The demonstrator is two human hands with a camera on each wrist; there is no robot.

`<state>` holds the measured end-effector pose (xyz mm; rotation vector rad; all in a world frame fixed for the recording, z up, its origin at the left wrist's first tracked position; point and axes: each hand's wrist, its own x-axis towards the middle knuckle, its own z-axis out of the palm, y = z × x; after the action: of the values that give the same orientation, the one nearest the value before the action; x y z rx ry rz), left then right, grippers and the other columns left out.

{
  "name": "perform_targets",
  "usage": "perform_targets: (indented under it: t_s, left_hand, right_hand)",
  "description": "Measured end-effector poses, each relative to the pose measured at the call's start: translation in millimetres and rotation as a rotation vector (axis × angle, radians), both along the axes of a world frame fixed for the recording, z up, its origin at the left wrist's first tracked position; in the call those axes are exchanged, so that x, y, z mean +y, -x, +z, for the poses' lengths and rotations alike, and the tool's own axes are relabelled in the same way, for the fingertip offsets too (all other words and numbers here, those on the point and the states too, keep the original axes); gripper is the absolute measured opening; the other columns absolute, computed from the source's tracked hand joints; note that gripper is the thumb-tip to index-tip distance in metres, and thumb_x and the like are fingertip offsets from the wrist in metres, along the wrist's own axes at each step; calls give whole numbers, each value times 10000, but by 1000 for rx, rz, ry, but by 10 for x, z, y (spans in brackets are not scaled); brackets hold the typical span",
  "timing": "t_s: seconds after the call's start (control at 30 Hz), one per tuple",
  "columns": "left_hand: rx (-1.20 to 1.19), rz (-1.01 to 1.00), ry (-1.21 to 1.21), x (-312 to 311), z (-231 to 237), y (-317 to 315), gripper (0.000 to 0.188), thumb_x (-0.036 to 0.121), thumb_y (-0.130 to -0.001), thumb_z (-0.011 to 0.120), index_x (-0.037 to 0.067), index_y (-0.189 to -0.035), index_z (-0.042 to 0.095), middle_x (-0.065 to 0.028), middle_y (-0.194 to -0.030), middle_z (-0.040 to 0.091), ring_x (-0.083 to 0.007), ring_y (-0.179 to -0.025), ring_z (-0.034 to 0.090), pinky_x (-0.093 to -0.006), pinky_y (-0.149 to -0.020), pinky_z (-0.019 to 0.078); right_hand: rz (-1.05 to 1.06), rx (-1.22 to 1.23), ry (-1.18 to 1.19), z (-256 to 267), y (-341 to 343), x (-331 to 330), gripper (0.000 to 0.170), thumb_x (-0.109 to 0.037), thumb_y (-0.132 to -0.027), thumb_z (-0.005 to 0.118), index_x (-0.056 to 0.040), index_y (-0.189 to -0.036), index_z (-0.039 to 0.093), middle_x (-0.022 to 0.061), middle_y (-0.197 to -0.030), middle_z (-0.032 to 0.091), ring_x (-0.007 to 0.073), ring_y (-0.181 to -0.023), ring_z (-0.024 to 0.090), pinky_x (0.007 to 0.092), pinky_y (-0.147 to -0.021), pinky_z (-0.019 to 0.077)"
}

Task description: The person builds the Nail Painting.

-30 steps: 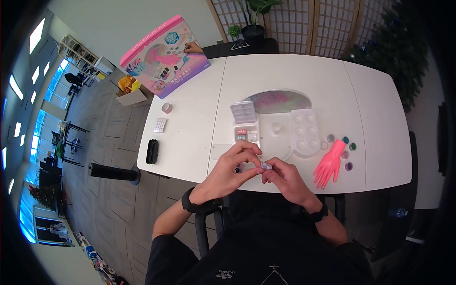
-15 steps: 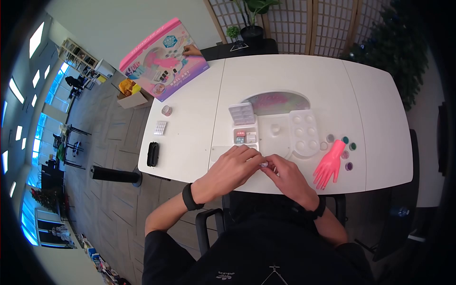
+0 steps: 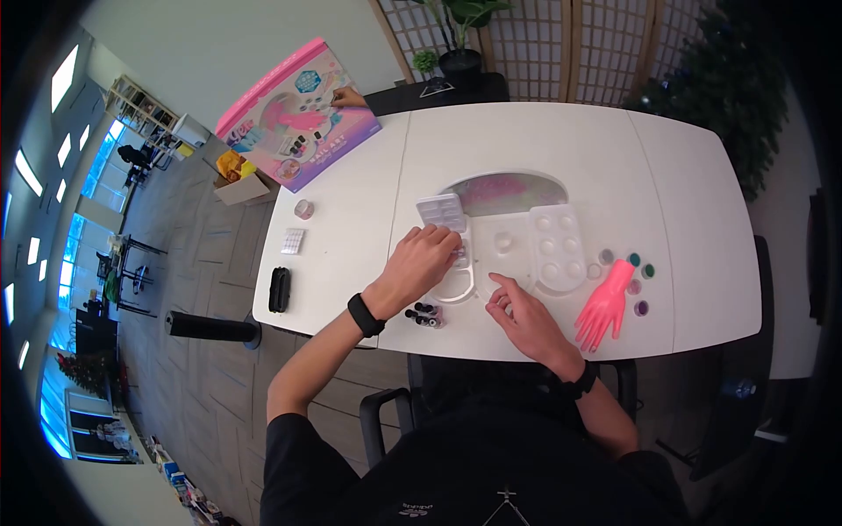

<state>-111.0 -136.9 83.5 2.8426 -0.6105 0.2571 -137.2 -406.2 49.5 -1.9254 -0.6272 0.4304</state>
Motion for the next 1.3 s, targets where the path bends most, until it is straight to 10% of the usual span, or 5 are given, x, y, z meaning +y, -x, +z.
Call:
perform_targets:
  t_s: [0.53,0.83,1.0,1.3]
  left_hand:
    - [10,-24,-132,65,-96,-76,117,164,-989,752,79,-1059,791,-75,-1020,643,-273,-1024,653,-428,-940,521]
    - [167,170,337,403,319,206,210,83,-977,788,69,-1187,789,-106,-1076,716,-304,-1066,693,-441,-869,570]
    - [374,159,157,904,124,793,828,127,-933,844,106,-1654,437,-183,-1489,643,-421,-1364,608,-491,-1152,512]
    - [354,260,174,979,-154,971,993,145,-913,869,106,-1722,295,-146,-1470,687,-419,-1382,607,-505,-1195,483]
  right_hand:
    - [6,5,-32,-114,-1,-29,520,-214,-1116,667,-6,-1559,492,131,-1122,711,279,-1001,723,411,-916,577]
    - [3,22,-49,-140,-7,-31,494,-181,-1111,666,-6,-1542,500,119,-1114,719,270,-1002,723,405,-908,581]
    - [5,55,-37,-121,-20,-29,505,-188,-1113,664,-10,-1553,491,117,-1126,722,264,-1015,727,402,-921,580]
    - [21,65,23,16,-31,-1,517,-202,-1132,638,-14,-1582,467,155,-1133,740,293,-1036,732,407,-928,573]
